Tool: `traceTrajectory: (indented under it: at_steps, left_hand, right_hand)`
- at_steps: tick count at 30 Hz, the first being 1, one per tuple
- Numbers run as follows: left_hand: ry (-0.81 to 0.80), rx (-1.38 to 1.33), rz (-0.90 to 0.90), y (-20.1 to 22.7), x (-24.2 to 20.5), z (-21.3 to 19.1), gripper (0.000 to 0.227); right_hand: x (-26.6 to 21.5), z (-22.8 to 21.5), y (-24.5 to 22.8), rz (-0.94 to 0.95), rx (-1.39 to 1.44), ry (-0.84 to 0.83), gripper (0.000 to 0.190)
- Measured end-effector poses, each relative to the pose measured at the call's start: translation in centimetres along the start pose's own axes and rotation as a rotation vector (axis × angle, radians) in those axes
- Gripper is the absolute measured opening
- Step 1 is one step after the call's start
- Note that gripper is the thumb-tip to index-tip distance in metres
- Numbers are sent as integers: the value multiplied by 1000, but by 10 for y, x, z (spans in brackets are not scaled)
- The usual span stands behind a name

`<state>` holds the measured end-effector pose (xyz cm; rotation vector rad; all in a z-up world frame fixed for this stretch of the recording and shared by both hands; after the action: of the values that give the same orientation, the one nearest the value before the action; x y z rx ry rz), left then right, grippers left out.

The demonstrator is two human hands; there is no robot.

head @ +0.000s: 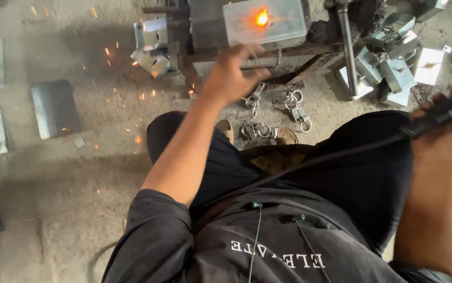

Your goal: The person sits on the floor and uses a welding torch to attach metal rings to small metal plates. They repeatedly pick up plates and rings, position them, weld them together, and place the finished pieces on the floor.

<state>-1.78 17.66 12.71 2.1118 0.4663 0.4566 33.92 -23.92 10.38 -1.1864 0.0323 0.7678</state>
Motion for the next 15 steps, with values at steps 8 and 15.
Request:
traceTrajectory:
  at_steps: [8, 15]
  left_hand:
    - [-124, 506, -26, -61, 50, -63, 146]
    - [44, 368, 243, -25, 42, -88, 116]
  right_hand:
    - [-33, -184, 44, 68, 258, 203, 36]
    - [-73, -201, 136, 428, -44, 555, 73]
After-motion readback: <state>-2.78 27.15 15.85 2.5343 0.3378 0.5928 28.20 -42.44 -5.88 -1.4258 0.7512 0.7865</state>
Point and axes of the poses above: each hand's wrist, its own x-axis towards the middle knuckle, its own z-axis out of the palm, y = z × x, the point moved 9 cm from there along x, towards the middle knuckle, and after that the axes turned 12 degrees about z, right-handed, at the moved point
